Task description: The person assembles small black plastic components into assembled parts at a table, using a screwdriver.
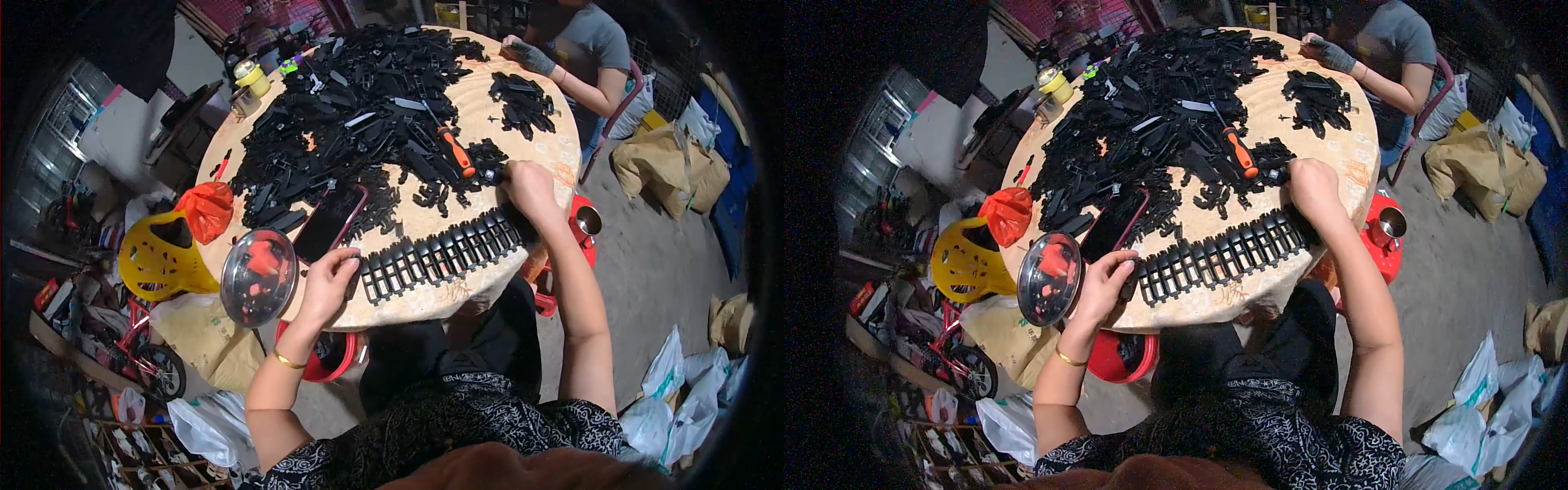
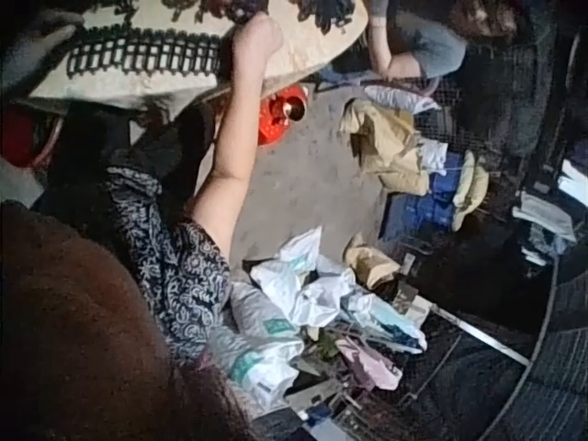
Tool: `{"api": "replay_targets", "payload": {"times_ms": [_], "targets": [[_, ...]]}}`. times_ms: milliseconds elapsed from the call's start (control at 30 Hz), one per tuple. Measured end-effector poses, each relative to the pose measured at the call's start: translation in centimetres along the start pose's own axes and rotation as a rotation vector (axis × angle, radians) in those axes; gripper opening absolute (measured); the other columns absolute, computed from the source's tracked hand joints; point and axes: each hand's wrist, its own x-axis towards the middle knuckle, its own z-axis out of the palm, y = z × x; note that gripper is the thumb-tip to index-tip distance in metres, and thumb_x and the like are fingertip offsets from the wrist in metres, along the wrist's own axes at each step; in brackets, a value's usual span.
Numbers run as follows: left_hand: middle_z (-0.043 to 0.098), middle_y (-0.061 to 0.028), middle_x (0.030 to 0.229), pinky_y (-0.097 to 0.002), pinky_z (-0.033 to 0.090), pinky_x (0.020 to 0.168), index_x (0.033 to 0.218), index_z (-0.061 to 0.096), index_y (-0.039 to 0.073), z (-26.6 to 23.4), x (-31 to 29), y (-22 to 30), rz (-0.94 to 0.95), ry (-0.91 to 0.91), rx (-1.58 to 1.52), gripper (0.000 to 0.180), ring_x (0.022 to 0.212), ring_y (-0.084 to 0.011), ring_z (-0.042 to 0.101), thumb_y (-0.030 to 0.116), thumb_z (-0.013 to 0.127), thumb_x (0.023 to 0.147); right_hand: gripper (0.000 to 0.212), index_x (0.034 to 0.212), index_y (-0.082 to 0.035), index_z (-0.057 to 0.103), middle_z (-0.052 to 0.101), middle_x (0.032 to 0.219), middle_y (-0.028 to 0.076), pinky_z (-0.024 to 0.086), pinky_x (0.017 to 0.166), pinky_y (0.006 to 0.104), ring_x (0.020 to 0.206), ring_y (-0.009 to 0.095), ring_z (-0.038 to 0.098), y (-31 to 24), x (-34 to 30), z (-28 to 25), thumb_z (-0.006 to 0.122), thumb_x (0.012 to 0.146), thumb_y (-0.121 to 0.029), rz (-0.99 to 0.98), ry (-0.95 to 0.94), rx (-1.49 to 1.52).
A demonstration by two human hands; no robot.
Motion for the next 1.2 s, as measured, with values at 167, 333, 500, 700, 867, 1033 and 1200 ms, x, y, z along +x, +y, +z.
{"api": "replay_targets", "payload": {"times_ms": [167,333,500,700,867,1033,1200], "targets": [[0.057,-0.0152,0.08,-0.0304,0.045,0.067,0.098,0.059,-0.001,-0.1,0.0,0.4,0.181,0.09,0.344,0.02,0.071,-0.0232,0.056,0.009,0.057,0.081,0.022,0.088,-0.007,0.065,0.062,0.075,0.017,0.048,0.069,0.0396,0.074,0.032,0.06,-0.7,-0.1,-0.8,0.054,0.069,-0.006,0.053,-0.003,0.09],[0.053,-0.0154,0.083,-0.0316,0.045,0.066,0.095,0.059,-0.002,-0.4,0.1,1.0,0.205,0.056,0.4,0.019,0.071,-0.0257,0.055,0.008,0.058,0.079,0.029,0.102,-0.005,0.063,0.06,0.088,0.018,0.046,0.071,0.0324,0.079,0.027,0.059,-2.0,-1.4,-2.7,0.051,0.075,-0.004,0.019,0.013,0.442],[0.054,-0.0181,0.088,-0.0401,0.045,0.07,0.096,0.057,-0.001,-0.1,1.5,3.6,0.367,0.131,0.629,0.02,0.081,-0.0348,0.055,0.01,0.058,0.079,0.026,0.103,0.0,0.061,0.058,0.082,0.011,0.045,0.068,0.0271,0.072,0.016,0.057,-3.9,-3.5,-2.5,0.056,0.078,-0.003,0.016,0.038,0.896],[0.056,-0.0129,0.09,-0.0367,0.043,0.078,0.093,0.062,0.003,3.7,9.9,5.9,0.708,0.009,0.75,0.018,0.089,-0.0289,0.052,0.01,0.059,0.076,0.016,0.091,-0.003,0.065,0.057,0.076,0.011,0.045,0.063,0.0292,0.073,0.021,0.057,-6.4,-5.5,-3.9,0.063,0.075,-0.005,-0.137,0.132,0.818],[0.055,-0.0084,0.097,-0.0367,0.042,0.078,0.097,0.061,0.007,7.3,15.6,5.5,1.07,0.003,0.922,0.027,0.096,-0.0259,0.048,0.008,0.054,0.071,0.02,0.097,0.003,0.061,0.06,0.081,0.012,0.049,0.062,0.0258,0.069,0.018,0.062,-7.5,-7.3,-3.6,0.054,0.078,0.004,-0.116,0.109,0.984],[0.054,-0.0087,0.084,-0.0347,0.04,0.075,0.078,0.056,0.004,7.2,17.3,5.0,1.003,-0.045,1.078,0.012,0.088,-0.0255,0.05,0.012,0.059,0.07,0.028,0.105,0.003,0.057,0.054,0.078,0.017,0.045,0.064,0.0326,0.07,0.029,0.056,-6.8,-8.6,-4.9,0.053,0.077,0.004,-0.16,0.165,0.819],[0.059,-0.0105,0.081,-0.0274,0.046,0.067,0.091,0.056,0.001,6.8,13.8,7.2,0.398,-0.044,0.458,0.016,0.072,-0.0183,0.058,0.008,0.06,0.077,0.025,0.103,0.002,0.058,0.059,0.082,0.018,0.047,0.065,0.0324,0.071,0.029,0.059,-6.8,-9.1,-4.0,0.055,0.079,0.002,-0.088,0.307,0.797]]}}
